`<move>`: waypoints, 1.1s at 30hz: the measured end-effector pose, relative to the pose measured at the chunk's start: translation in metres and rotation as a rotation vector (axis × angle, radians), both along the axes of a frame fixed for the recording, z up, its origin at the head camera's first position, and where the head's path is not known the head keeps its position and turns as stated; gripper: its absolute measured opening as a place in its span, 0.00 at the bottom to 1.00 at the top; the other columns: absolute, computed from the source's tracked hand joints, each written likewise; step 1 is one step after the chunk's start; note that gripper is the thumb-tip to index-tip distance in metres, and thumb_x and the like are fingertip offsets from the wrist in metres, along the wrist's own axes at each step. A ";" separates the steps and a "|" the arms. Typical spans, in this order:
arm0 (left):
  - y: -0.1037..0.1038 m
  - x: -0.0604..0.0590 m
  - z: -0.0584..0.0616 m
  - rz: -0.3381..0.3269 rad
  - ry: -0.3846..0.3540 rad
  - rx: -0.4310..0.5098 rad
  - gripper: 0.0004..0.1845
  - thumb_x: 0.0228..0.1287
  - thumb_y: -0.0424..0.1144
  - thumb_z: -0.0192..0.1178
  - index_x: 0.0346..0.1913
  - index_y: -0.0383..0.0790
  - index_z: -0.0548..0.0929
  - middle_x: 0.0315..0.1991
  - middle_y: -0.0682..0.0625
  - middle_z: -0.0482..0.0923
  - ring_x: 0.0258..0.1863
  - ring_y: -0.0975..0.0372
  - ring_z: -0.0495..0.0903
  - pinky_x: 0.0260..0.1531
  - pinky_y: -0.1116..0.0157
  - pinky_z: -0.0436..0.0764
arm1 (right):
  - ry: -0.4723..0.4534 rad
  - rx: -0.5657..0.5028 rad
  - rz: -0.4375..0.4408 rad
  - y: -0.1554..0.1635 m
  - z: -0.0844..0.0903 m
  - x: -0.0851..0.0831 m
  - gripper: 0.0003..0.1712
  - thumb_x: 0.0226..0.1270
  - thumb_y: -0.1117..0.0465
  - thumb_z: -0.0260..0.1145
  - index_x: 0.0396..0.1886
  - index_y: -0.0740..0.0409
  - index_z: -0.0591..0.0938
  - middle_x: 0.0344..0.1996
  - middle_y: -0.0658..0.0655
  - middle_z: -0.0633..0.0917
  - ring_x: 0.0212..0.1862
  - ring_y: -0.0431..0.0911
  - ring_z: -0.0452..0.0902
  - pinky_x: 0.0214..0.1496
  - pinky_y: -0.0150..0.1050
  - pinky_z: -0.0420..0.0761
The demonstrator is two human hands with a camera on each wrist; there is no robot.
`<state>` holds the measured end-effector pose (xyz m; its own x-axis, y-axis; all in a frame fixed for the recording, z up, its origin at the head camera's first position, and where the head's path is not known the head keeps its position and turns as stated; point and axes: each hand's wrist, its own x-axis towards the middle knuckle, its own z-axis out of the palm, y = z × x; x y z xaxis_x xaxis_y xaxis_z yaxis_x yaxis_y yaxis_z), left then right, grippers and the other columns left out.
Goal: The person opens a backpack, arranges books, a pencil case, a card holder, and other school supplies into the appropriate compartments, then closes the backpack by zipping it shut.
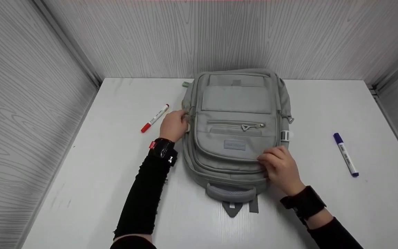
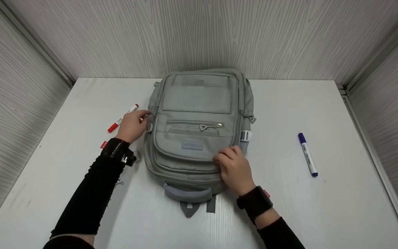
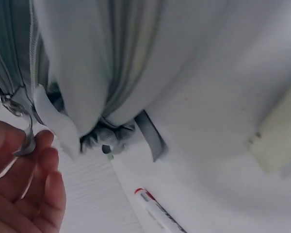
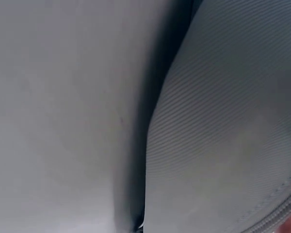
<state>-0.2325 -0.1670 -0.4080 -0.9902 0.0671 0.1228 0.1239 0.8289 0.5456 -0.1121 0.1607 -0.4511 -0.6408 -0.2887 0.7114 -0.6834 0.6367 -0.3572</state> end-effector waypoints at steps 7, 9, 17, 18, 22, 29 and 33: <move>-0.030 0.003 -0.011 0.097 0.022 0.048 0.17 0.70 0.32 0.51 0.56 0.34 0.84 0.47 0.38 0.86 0.40 0.46 0.84 0.40 0.53 0.80 | -0.027 -0.020 -0.003 0.001 0.003 0.002 0.10 0.49 0.76 0.74 0.29 0.59 0.86 0.30 0.56 0.84 0.37 0.50 0.72 0.42 0.39 0.70; -0.042 0.002 -0.013 0.171 0.028 0.005 0.16 0.70 0.31 0.52 0.55 0.33 0.84 0.49 0.37 0.85 0.48 0.46 0.83 0.48 0.52 0.81 | -0.029 -0.027 0.000 0.002 0.003 0.002 0.11 0.48 0.76 0.74 0.29 0.59 0.87 0.31 0.57 0.84 0.37 0.50 0.72 0.42 0.39 0.70; -0.093 0.012 -0.040 0.296 -0.192 -0.236 0.25 0.71 0.32 0.48 0.70 0.38 0.71 0.67 0.32 0.70 0.63 0.38 0.73 0.57 0.42 0.76 | -0.064 -0.043 0.020 0.005 0.008 0.003 0.11 0.48 0.76 0.74 0.31 0.60 0.87 0.32 0.57 0.84 0.38 0.49 0.72 0.43 0.36 0.69; -0.097 0.014 -0.043 0.289 -0.217 -0.262 0.25 0.72 0.33 0.48 0.71 0.38 0.69 0.68 0.32 0.69 0.63 0.38 0.73 0.57 0.42 0.76 | -0.068 -0.046 0.021 0.005 0.009 0.003 0.11 0.48 0.76 0.74 0.31 0.60 0.87 0.32 0.57 0.84 0.38 0.49 0.72 0.43 0.36 0.69; -0.105 0.018 -0.054 0.278 -0.216 -0.343 0.21 0.72 0.32 0.50 0.65 0.35 0.75 0.58 0.31 0.78 0.54 0.39 0.80 0.50 0.44 0.81 | -0.077 -0.073 0.018 0.004 0.013 0.004 0.12 0.47 0.78 0.73 0.31 0.60 0.87 0.32 0.57 0.84 0.38 0.49 0.72 0.44 0.34 0.69; -0.101 0.019 -0.049 0.366 -0.177 -0.306 0.09 0.66 0.25 0.53 0.41 0.28 0.84 0.38 0.33 0.85 0.40 0.44 0.85 0.41 0.49 0.84 | -0.054 -0.126 0.005 0.001 0.023 0.003 0.14 0.45 0.80 0.74 0.30 0.61 0.87 0.31 0.58 0.84 0.38 0.49 0.74 0.44 0.33 0.70; -0.099 0.018 -0.046 0.386 -0.210 -0.285 0.09 0.66 0.24 0.53 0.43 0.27 0.84 0.40 0.32 0.85 0.41 0.44 0.86 0.42 0.50 0.85 | -0.055 -0.146 -0.005 -0.001 0.032 0.001 0.13 0.45 0.80 0.73 0.29 0.62 0.86 0.30 0.59 0.84 0.37 0.50 0.74 0.45 0.31 0.71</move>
